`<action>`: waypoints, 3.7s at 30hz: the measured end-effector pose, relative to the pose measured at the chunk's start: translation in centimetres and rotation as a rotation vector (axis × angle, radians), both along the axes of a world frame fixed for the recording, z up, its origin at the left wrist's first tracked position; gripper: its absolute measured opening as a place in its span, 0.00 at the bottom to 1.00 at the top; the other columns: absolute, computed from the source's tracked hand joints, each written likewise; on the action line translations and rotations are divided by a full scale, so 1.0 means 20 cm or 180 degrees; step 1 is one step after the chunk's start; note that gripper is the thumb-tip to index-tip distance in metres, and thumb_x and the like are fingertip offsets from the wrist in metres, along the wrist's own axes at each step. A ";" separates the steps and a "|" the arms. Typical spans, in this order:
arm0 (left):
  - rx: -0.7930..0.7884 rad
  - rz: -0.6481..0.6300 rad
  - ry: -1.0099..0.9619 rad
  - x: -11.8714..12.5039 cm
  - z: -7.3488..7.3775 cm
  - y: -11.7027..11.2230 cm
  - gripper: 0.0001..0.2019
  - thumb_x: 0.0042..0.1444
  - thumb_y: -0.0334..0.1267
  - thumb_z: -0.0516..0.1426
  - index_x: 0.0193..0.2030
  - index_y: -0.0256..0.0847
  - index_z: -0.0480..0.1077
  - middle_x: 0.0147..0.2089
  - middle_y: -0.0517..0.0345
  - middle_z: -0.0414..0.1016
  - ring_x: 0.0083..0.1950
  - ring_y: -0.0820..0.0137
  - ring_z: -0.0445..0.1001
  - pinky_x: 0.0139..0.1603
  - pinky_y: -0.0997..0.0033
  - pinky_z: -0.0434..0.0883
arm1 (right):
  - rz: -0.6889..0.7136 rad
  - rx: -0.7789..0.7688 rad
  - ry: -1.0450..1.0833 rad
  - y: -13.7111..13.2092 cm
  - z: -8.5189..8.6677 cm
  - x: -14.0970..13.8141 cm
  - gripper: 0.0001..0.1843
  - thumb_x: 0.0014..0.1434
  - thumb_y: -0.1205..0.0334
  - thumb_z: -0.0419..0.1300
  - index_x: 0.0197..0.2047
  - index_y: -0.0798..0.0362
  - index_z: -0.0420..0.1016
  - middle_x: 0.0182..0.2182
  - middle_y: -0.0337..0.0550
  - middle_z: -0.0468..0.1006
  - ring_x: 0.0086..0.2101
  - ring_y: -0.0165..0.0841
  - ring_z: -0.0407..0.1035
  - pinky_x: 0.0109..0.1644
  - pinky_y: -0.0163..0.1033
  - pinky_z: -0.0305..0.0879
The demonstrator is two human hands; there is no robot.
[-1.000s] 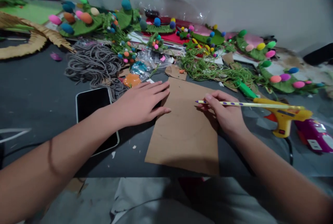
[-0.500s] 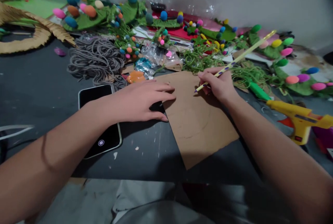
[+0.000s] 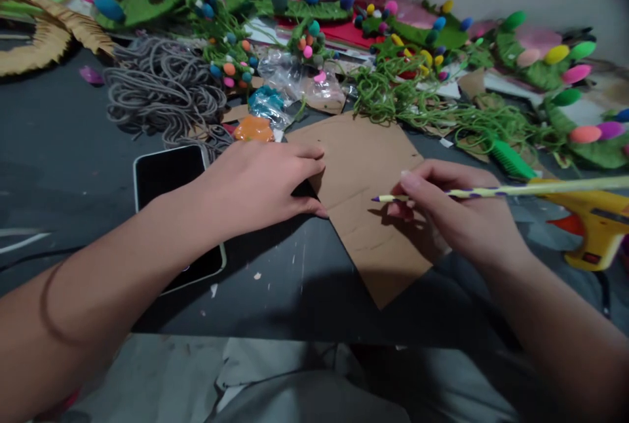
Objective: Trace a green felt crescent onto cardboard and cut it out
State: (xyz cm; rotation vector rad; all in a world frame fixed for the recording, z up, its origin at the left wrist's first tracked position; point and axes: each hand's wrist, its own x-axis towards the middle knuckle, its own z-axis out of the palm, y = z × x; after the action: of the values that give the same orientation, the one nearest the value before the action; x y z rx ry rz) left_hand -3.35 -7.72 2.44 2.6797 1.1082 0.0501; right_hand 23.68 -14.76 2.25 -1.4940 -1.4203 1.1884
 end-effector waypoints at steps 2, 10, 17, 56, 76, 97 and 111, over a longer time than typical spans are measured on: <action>-0.0070 -0.0028 -0.0196 -0.01 -0.01 0.03 0.22 0.64 0.60 0.62 0.56 0.51 0.80 0.67 0.54 0.78 0.61 0.46 0.81 0.56 0.52 0.78 | -0.0087 -0.0033 0.0156 -0.04 -0.03 0.01 0.18 0.66 0.44 0.69 0.32 0.49 0.82 0.26 0.44 0.84 0.27 0.33 0.80 0.32 0.35 0.77; -0.0568 -0.1010 -0.0371 -0.07 0.12 0.10 0.20 0.76 0.48 0.51 0.67 0.47 0.74 0.71 0.59 0.75 0.66 0.58 0.78 0.64 0.56 0.76 | 0.0038 0.0184 0.0140 0.04 -0.09 0.14 0.23 0.66 0.43 0.69 0.27 0.51 0.81 0.22 0.41 0.82 0.22 0.31 0.78 0.28 0.34 0.77; -0.0338 -0.1435 -0.0523 -0.04 0.02 0.06 0.23 0.76 0.40 0.48 0.74 0.52 0.67 0.79 0.64 0.63 0.79 0.63 0.62 0.80 0.57 0.62 | -0.0231 0.0188 0.0013 0.02 -0.04 0.09 0.18 0.59 0.45 0.75 0.31 0.50 0.79 0.25 0.40 0.84 0.24 0.31 0.79 0.29 0.33 0.78; -0.0479 -0.1503 -0.0066 -0.08 -0.01 0.10 0.28 0.76 0.39 0.46 0.80 0.52 0.57 0.83 0.67 0.52 0.82 0.64 0.56 0.83 0.54 0.51 | -0.0690 -0.0109 -0.0716 -0.21 -0.01 0.03 0.19 0.56 0.49 0.76 0.24 0.49 0.76 0.25 0.43 0.83 0.23 0.31 0.74 0.22 0.33 0.63; -0.0613 -0.1446 0.0013 -0.07 0.01 0.09 0.28 0.74 0.38 0.46 0.80 0.49 0.57 0.83 0.64 0.51 0.82 0.62 0.55 0.83 0.51 0.50 | -0.0560 0.0050 -0.0952 -0.23 -0.01 0.02 0.19 0.59 0.48 0.74 0.23 0.48 0.77 0.23 0.41 0.81 0.22 0.32 0.72 0.21 0.36 0.60; -0.0634 -0.1463 -0.0107 -0.07 -0.01 0.10 0.29 0.72 0.39 0.48 0.79 0.53 0.58 0.83 0.68 0.52 0.82 0.59 0.57 0.83 0.50 0.51 | -0.0417 0.0039 -0.1028 -0.23 0.01 0.00 0.19 0.59 0.49 0.73 0.22 0.48 0.77 0.23 0.42 0.81 0.22 0.32 0.71 0.20 0.36 0.58; -0.0803 -0.1342 -0.0134 -0.09 -0.03 0.10 0.31 0.72 0.44 0.50 0.80 0.60 0.56 0.83 0.70 0.50 0.83 0.56 0.53 0.84 0.46 0.48 | -0.0814 0.1027 -0.0984 -0.15 -0.03 0.22 0.19 0.77 0.49 0.55 0.50 0.50 0.84 0.39 0.51 0.88 0.42 0.41 0.85 0.46 0.43 0.80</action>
State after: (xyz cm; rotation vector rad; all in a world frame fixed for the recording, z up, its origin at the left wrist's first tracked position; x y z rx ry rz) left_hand -5.10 -5.76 1.82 2.6052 0.4811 -0.1007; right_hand 28.05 -17.79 1.73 -1.6123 -1.4819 0.5593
